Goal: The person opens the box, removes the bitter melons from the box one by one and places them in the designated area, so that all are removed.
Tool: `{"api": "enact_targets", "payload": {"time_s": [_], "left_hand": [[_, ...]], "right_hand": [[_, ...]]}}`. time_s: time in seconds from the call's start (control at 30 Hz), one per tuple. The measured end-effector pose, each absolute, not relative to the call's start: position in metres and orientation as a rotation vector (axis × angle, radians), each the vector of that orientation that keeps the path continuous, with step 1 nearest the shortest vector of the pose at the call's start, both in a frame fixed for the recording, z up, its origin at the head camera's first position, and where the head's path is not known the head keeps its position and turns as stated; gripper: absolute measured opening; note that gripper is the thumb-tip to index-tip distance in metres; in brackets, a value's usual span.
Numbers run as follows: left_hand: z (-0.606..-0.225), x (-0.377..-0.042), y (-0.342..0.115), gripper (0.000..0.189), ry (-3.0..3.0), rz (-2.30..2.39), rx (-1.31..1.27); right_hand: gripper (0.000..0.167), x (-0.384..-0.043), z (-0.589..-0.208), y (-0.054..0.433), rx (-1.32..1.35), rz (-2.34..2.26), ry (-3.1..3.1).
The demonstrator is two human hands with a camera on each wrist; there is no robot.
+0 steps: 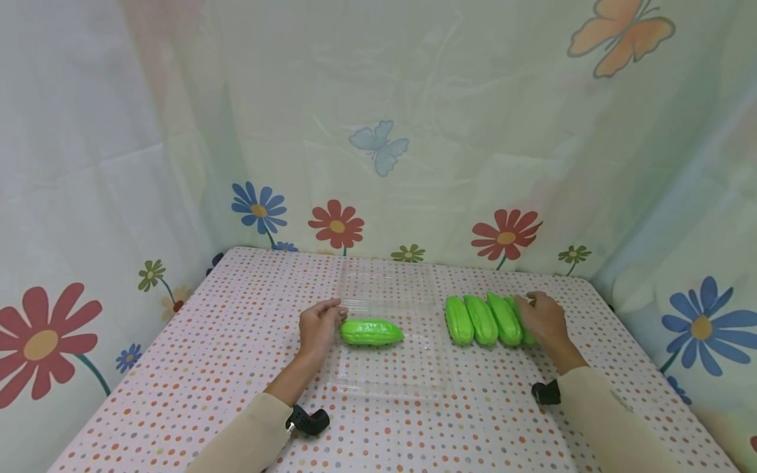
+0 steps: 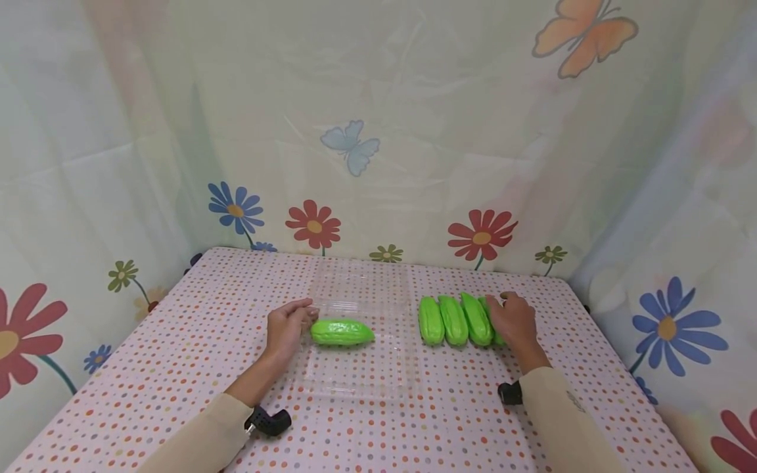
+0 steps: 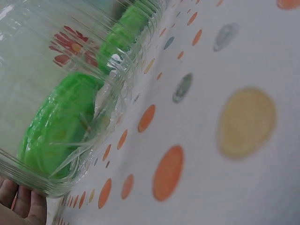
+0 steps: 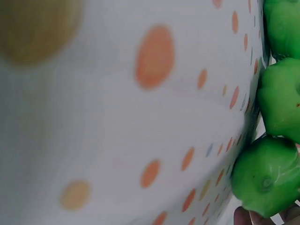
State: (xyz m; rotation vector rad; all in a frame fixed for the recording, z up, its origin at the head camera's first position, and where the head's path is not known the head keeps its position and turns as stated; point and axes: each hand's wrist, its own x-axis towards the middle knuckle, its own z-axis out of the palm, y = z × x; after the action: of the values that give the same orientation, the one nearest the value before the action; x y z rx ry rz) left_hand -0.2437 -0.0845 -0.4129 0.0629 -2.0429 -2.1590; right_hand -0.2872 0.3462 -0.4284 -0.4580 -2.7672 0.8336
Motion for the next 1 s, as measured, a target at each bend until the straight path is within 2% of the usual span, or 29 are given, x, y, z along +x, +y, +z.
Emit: {"api": "enact_targets", "payload": {"time_s": [0.53,0.8,1.0], "left_hand": [[-0.411,-0.242,-0.082,0.030,-2.051,-2.127,0.054],[-0.439,-0.266,-0.085,0.033,-2.054,-2.125,0.080],[-0.448,-0.271,-0.086,0.033,-2.037,-2.123,0.074]], "right_hand": [[0.061,-0.292,-0.413,0.318,-0.320,0.769,-2.686],[0.056,-0.292,-0.407,0.299,-0.169,0.790,-2.622],[0.059,-0.288,-0.401,0.273,-0.178,0.949,-2.563]]}}
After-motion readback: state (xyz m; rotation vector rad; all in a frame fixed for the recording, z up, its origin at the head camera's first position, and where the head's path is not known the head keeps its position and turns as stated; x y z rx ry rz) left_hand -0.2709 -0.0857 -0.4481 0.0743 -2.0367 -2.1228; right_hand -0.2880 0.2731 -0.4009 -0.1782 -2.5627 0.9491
